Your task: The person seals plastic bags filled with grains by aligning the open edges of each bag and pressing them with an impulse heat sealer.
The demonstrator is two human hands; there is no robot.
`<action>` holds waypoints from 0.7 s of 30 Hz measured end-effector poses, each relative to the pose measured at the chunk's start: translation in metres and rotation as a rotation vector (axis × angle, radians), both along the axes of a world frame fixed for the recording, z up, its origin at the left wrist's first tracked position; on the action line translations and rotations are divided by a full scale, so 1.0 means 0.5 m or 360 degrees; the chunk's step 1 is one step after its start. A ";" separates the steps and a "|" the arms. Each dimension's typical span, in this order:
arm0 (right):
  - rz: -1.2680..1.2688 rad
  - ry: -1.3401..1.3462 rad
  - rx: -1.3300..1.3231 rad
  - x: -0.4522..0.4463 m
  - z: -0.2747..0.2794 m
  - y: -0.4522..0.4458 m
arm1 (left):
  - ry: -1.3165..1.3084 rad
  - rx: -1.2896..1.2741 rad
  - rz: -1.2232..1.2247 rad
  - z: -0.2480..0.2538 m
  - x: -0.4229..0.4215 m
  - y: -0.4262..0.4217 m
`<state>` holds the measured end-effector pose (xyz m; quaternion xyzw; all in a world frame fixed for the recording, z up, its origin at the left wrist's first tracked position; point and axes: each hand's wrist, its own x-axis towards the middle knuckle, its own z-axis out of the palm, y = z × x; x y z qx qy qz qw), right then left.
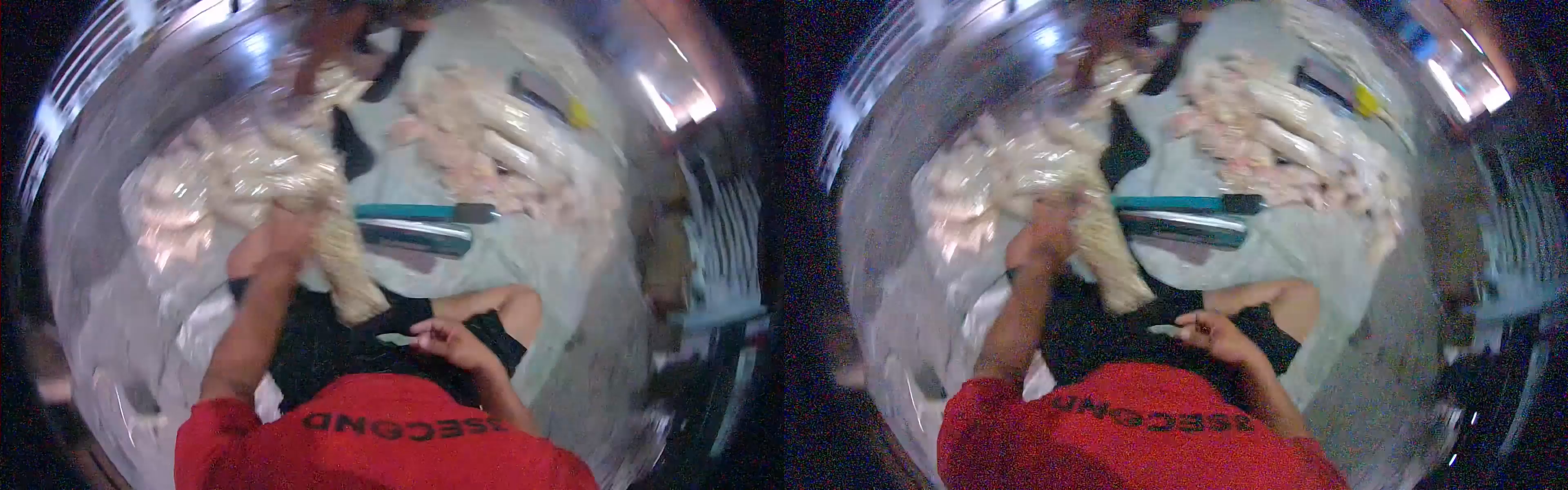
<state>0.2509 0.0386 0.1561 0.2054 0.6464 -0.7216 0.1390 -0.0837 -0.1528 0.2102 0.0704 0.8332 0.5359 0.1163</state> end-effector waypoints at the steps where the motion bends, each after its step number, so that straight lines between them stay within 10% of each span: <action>1: -0.0079 0.0041 0.0049 0.003 0.004 0.039 | 0.0058 0.0219 0.0057 0.051 -0.053 0.003; 4: -0.0617 -0.0277 0.0647 -0.038 0.132 0.162 | 0.0571 0.0605 -0.0177 0.147 -0.147 0.023; 5: -0.0760 -0.0501 0.1018 -0.072 0.246 0.177 | 0.1074 0.0141 -0.0069 0.159 -0.157 0.034; 7: -0.1118 0.0071 0.0872 -0.075 0.084 0.337 | 0.1504 -0.0297 -0.0130 0.123 -0.206 0.038; 14: -0.1540 0.0475 0.0027 -0.269 -0.095 0.759 | 0.0574 -0.0390 -0.0288 -0.069 -0.024 0.032; 17: -0.1845 0.0074 0.0696 -0.332 -0.160 0.854 | 0.0555 -0.0462 -0.0477 -0.094 0.114 0.021; 19: -0.2237 -0.0155 0.1969 -0.366 -0.189 0.862 | 0.0443 -0.0399 -0.0660 -0.110 0.175 0.008; 21: -0.2226 0.0111 0.1787 -0.359 -0.189 0.847 | 0.0301 -0.0355 -0.0720 -0.146 0.230 0.001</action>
